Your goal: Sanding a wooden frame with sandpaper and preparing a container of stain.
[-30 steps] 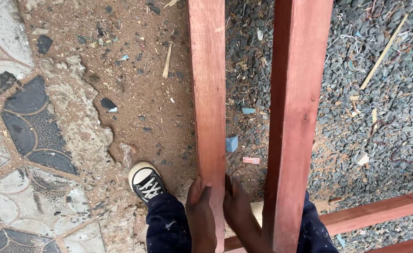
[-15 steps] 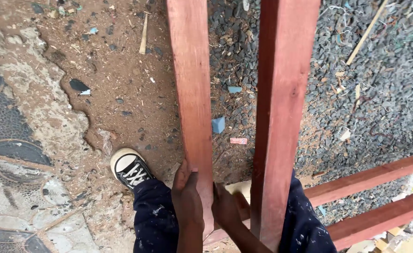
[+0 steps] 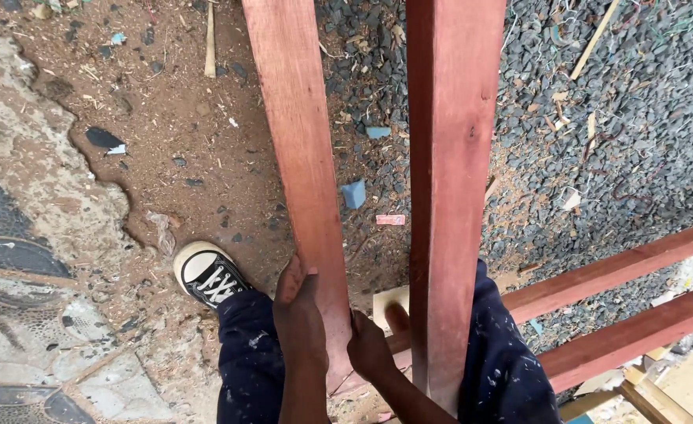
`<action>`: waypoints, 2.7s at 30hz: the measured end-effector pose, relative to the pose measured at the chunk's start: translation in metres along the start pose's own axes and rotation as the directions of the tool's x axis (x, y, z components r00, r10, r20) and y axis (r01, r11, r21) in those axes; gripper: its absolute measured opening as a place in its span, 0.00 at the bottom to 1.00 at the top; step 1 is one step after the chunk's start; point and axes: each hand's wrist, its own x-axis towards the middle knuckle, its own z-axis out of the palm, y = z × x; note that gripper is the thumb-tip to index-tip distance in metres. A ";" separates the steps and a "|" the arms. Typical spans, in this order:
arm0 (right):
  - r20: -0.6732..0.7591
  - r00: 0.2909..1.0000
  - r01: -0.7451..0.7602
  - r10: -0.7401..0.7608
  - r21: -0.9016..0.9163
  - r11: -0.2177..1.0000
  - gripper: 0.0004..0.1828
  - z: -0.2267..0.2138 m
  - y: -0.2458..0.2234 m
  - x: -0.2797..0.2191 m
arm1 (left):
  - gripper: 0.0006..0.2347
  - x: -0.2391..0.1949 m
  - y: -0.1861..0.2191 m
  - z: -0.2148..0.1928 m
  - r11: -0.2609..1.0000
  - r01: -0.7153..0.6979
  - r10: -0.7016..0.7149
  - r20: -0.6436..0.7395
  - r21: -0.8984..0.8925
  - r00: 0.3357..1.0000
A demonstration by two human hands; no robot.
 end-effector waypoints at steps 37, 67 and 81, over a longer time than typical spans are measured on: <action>0.063 0.891 0.436 -0.449 0.152 0.887 0.34 -0.162 -0.099 -0.081 | 0.23 0.042 -0.051 -0.035 0.696 -0.258 0.221 0.142 0.670 0.965; 0.497 0.754 0.622 -0.430 -0.327 0.711 0.32 -0.307 -0.138 -0.235 | 0.08 -0.283 -0.104 0.046 0.687 -0.028 0.125 0.080 -0.726 0.989; 0.801 0.396 0.841 -0.449 -0.513 -0.172 0.31 -0.305 -0.079 -0.255 | 0.09 -0.295 -0.214 0.120 0.000 -0.133 0.114 -0.132 -0.991 0.985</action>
